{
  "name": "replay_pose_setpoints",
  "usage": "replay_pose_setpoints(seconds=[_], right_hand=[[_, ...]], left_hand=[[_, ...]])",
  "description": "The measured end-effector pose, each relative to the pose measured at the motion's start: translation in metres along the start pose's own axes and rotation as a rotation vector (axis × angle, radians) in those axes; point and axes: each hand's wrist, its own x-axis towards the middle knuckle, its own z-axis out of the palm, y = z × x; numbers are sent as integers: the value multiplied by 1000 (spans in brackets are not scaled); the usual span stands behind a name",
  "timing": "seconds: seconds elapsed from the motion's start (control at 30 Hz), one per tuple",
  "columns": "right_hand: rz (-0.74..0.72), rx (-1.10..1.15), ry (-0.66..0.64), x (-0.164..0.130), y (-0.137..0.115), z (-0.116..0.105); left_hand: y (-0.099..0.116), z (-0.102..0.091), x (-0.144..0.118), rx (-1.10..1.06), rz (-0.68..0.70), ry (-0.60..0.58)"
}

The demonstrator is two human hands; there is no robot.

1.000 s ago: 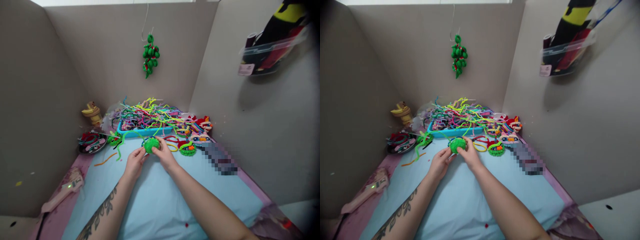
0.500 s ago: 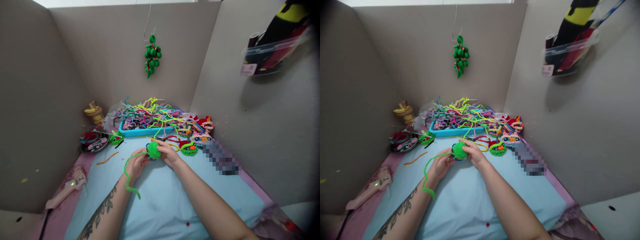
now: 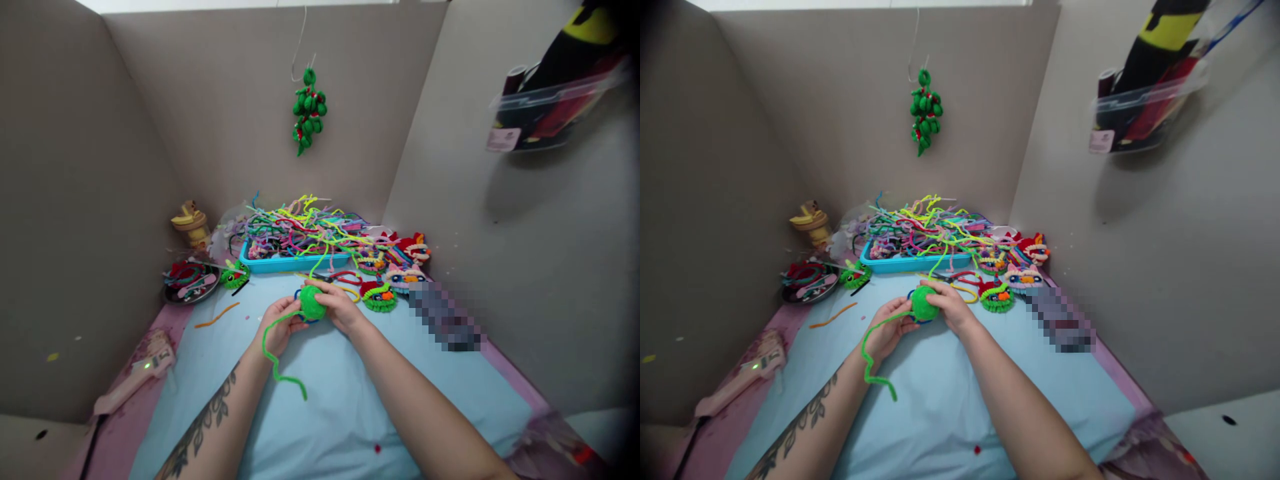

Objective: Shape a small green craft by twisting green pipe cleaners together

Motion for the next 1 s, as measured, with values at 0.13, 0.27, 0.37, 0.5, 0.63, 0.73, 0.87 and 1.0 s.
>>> replay_pose_setpoints(seconds=[0.13,0.27,0.37,0.5,0.63,0.73,0.87,1.0], right_hand=[[-10,-25,14,1,3,0],[-3,-20,9,1,5,3],[8,-12,11,0,4,4],[-1,-17,26,1,3,2],[-28,-21,54,3,5,-2],[-76,-91,49,5,6,-4],[-348,-470,177,-1,6,1],[-730,-905,182,-15,8,16]], left_hand=[[-2,3,1,37,52,59],[-4,4,1,46,125,86],[-5,4,1,41,152,100],[-4,2,1,4,104,75],[-2,0,0,-32,28,-6],[-3,0,0,-22,-15,10],[-3,-1,4,-49,50,109],[-3,-3,7,-109,143,209]])
